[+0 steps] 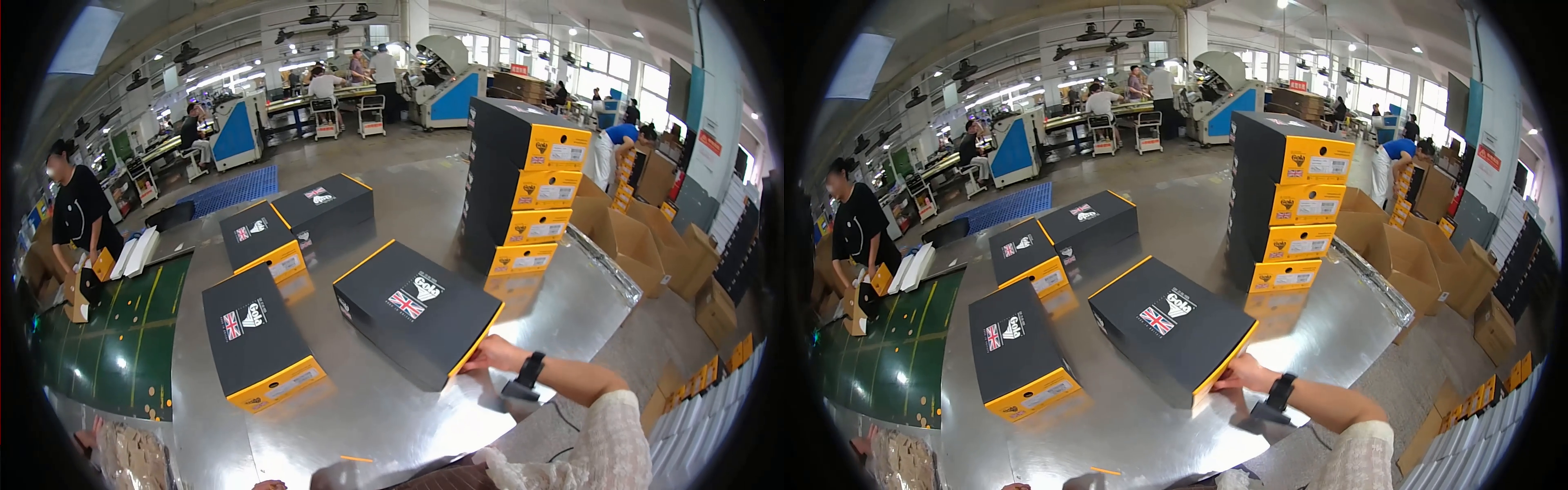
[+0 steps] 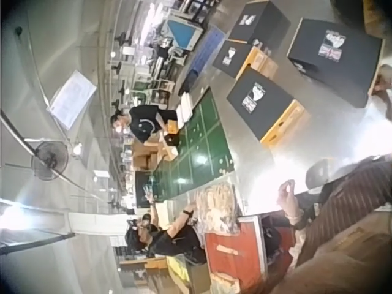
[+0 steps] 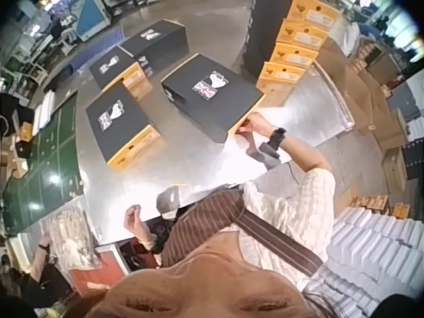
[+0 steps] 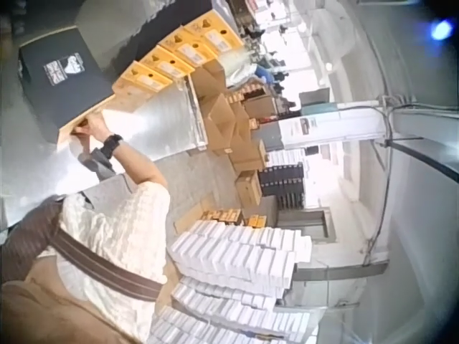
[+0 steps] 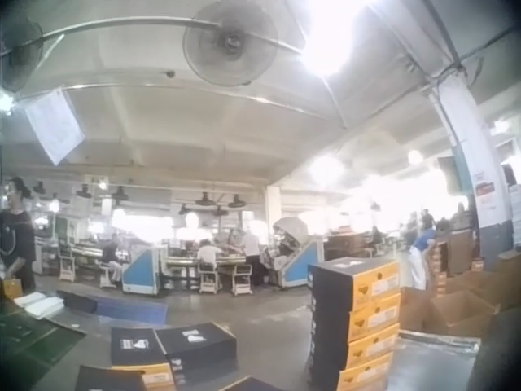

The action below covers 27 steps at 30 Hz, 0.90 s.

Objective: Packing shoe boxes into larger cardboard shipping boxes at a packing station.

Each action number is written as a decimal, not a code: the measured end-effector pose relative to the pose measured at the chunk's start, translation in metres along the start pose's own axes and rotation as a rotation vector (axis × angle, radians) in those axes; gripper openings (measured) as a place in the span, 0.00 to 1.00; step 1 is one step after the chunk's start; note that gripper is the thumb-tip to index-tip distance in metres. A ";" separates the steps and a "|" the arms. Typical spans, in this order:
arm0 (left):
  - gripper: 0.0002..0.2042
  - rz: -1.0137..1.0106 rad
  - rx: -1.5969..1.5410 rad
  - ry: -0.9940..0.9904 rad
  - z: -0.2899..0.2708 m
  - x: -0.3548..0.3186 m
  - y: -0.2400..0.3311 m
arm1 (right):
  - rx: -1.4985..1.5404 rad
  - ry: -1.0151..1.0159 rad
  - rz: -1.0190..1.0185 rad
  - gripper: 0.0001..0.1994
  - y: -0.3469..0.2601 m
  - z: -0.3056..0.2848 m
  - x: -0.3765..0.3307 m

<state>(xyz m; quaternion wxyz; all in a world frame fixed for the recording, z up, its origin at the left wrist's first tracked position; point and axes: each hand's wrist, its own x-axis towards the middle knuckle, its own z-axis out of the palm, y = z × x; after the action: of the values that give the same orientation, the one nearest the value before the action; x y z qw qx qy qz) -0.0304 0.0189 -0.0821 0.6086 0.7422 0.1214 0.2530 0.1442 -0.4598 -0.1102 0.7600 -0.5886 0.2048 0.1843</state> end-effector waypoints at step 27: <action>0.01 -0.003 0.046 -0.127 0.033 0.020 0.014 | 0.246 0.465 -1.018 0.16 -0.431 -0.060 -0.144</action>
<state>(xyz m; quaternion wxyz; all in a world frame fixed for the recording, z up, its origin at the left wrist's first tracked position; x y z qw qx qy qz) 0.0016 -0.0023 -0.0681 0.5981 0.7704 0.0893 0.2017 0.2412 -0.6262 0.3050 0.7510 -0.5452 0.0773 -0.3645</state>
